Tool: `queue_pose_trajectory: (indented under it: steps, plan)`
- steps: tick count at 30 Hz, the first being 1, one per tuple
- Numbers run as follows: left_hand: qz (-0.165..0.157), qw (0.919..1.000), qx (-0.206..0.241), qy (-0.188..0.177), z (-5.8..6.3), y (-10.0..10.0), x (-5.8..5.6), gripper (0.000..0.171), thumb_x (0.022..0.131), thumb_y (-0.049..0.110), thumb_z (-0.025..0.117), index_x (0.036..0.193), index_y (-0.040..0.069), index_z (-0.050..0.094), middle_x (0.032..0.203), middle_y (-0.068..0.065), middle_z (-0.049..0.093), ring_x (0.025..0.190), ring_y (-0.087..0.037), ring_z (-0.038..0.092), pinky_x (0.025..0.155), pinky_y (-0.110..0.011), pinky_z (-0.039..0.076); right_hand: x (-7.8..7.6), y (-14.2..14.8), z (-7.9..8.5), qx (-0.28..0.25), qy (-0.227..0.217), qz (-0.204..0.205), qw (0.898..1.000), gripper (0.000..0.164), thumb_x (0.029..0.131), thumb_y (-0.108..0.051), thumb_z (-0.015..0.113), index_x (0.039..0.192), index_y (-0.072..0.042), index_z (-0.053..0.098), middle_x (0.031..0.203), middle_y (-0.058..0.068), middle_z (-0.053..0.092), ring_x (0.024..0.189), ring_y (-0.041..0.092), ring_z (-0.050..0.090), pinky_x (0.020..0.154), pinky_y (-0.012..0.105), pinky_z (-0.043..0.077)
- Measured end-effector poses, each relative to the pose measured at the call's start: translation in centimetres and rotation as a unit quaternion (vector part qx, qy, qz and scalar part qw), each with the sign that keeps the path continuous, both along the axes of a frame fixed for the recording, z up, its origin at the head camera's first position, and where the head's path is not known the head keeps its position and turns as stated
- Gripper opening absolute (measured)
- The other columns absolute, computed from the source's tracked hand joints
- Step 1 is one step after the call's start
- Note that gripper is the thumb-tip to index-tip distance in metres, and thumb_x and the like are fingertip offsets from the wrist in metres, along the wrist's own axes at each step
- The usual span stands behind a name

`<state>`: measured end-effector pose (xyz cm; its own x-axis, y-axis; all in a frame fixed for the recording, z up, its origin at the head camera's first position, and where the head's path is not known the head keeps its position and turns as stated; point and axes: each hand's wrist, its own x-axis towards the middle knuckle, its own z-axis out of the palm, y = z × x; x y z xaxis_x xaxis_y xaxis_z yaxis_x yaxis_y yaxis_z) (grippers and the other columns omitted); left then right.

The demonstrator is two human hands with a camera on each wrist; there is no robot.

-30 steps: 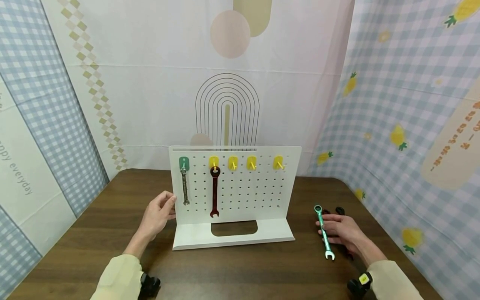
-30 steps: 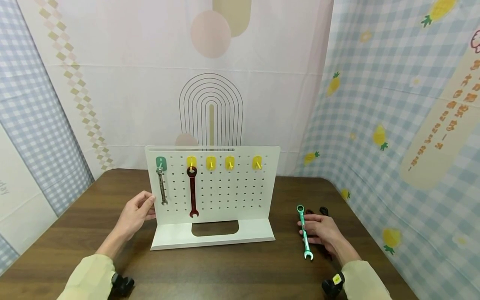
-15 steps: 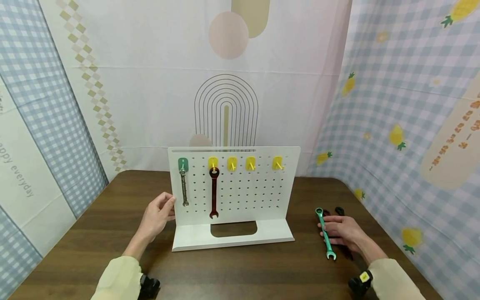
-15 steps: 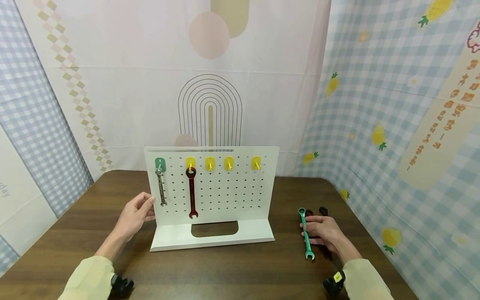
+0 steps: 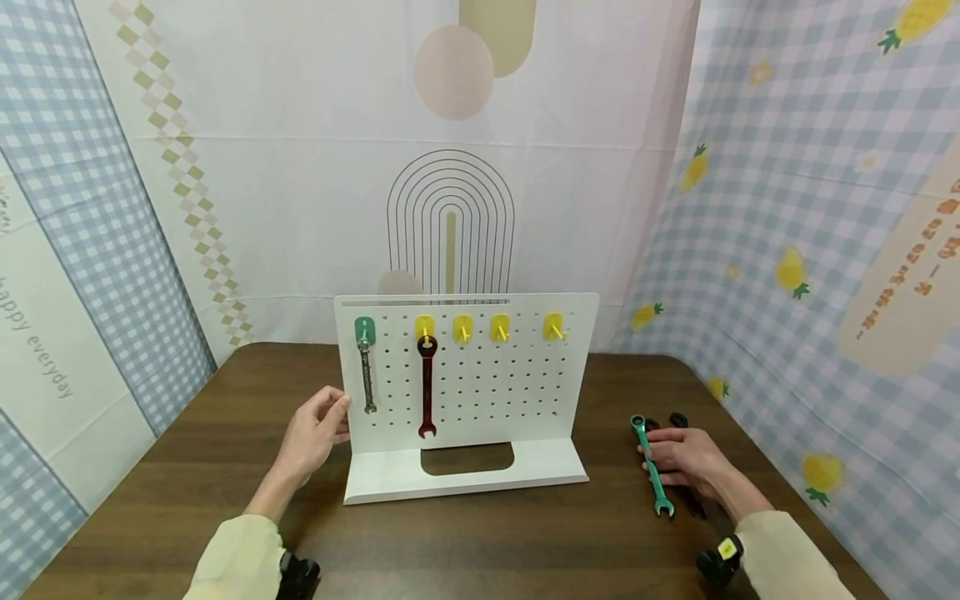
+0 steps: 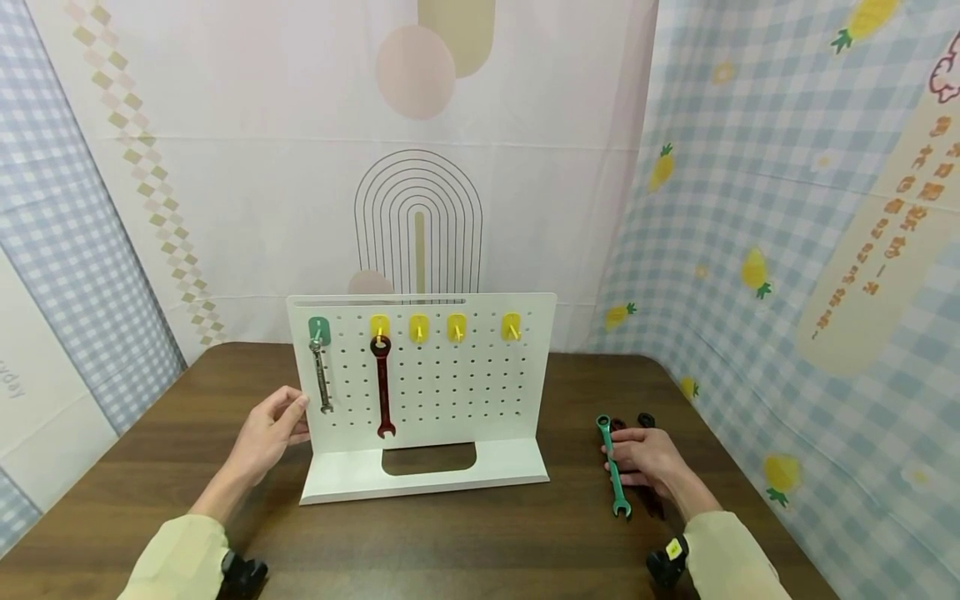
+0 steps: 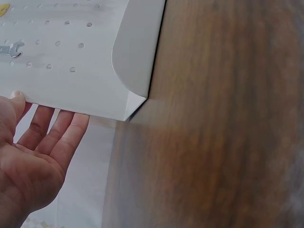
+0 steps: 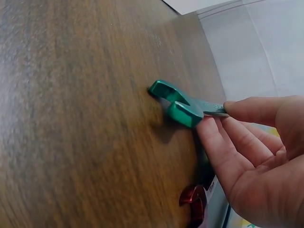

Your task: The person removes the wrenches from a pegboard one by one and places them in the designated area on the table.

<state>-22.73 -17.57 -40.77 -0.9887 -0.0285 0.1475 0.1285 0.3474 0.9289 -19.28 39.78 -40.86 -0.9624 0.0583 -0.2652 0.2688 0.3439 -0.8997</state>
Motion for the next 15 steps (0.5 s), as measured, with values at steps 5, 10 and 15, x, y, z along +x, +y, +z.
queue_pose_trajectory:
  steps: [5, 10, 15]
  plan:
    - [-0.001, 1.0000, 0.000, 0.003, -0.03, 0.02, 0.03, 0.031, 0.114, 0.030, 0.051, 0.121, 0.001, 0.060, 0.121, -0.024, 0.065, 0.097, -0.026, 0.071, 0.087, -0.038, 0.067, 0.15, -0.09, 0.16, 0.019, 0.004, -0.009, 1.000, 0.051, 0.102, -0.006, 0.066, 0.145, 0.015, 0.048, 0.113, 0.011, 0.079, 0.090, 0.017, 0.077, 0.073, 0.037, 0.067]
    - [-0.001, 1.0000, -0.001, 0.004, -0.13, 0.00, 0.04, 0.031, 0.113, 0.030, 0.051, 0.121, 0.001, 0.060, 0.120, -0.024, 0.065, 0.097, -0.026, 0.071, 0.086, -0.039, 0.067, 0.26, -0.25, 0.06, 0.045, 0.010, -0.015, 0.999, 0.051, 0.102, -0.006, 0.065, 0.146, 0.013, 0.049, 0.124, 0.021, 0.074, 0.096, 0.016, 0.075, 0.076, 0.037, 0.067]
    - [-0.006, 1.0000, 0.000, 0.006, -0.17, -0.05, -0.02, 0.032, 0.113, 0.030, 0.052, 0.122, 0.000, 0.059, 0.119, -0.024, 0.065, 0.097, -0.025, 0.070, 0.086, -0.039, 0.067, 0.39, -0.51, 0.12, 0.052, 0.016, -0.016, 0.998, 0.055, 0.101, -0.004, 0.065, 0.150, 0.013, 0.045, 0.140, 0.027, 0.066, 0.104, 0.018, 0.074, 0.079, 0.037, 0.067]
